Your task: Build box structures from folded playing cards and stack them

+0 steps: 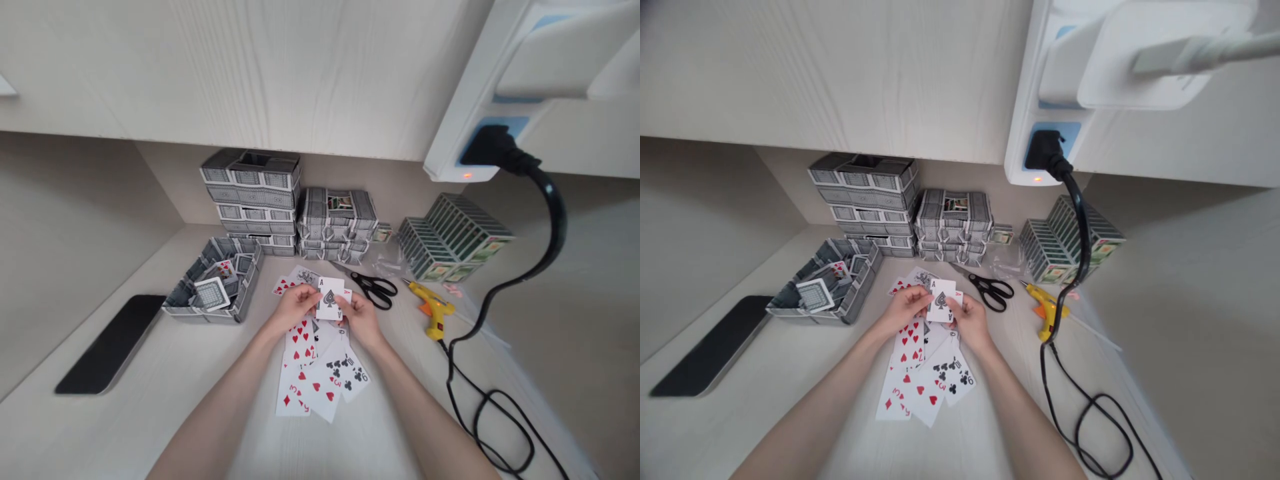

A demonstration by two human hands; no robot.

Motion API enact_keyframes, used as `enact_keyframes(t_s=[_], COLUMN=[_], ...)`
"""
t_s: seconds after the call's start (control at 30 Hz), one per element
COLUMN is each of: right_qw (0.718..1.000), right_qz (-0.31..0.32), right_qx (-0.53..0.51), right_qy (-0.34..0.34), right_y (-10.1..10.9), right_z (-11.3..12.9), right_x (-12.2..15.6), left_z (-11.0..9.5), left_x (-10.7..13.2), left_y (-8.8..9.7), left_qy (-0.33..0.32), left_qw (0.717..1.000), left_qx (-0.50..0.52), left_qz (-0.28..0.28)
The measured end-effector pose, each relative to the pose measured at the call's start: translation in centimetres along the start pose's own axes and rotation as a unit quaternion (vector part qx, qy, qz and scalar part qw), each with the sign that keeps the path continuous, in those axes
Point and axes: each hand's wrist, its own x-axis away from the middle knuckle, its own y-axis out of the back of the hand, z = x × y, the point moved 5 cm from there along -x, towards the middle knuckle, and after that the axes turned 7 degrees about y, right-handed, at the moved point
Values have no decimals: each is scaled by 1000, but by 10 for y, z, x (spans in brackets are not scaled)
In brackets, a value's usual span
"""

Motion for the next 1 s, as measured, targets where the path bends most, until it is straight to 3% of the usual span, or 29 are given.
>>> enact_keyframes(t_s=[0.27,0.5,0.67,0.83,1.0], right_qw=[996,994,992,976,927], right_qz=[-31,-47,-34,-27,-24], right_qx=[46,30,55,162,316], right_qy=[63,92,106,147,201], right_y=[6,11,11,12,10], right_z=[0,6,7,11,13], right_x=[-3,-3,-2,0,4], left_z=[3,4,3,4,8], left_x=[-1,-3,1,8,13], left_y=[-3,-1,-7,-14,-19], left_qy=[-36,-52,-32,-10,-19], left_qw=[999,996,998,990,986], left_qx=[-32,-49,-59,-140,-165], left_qz=[15,-46,-20,17,5])
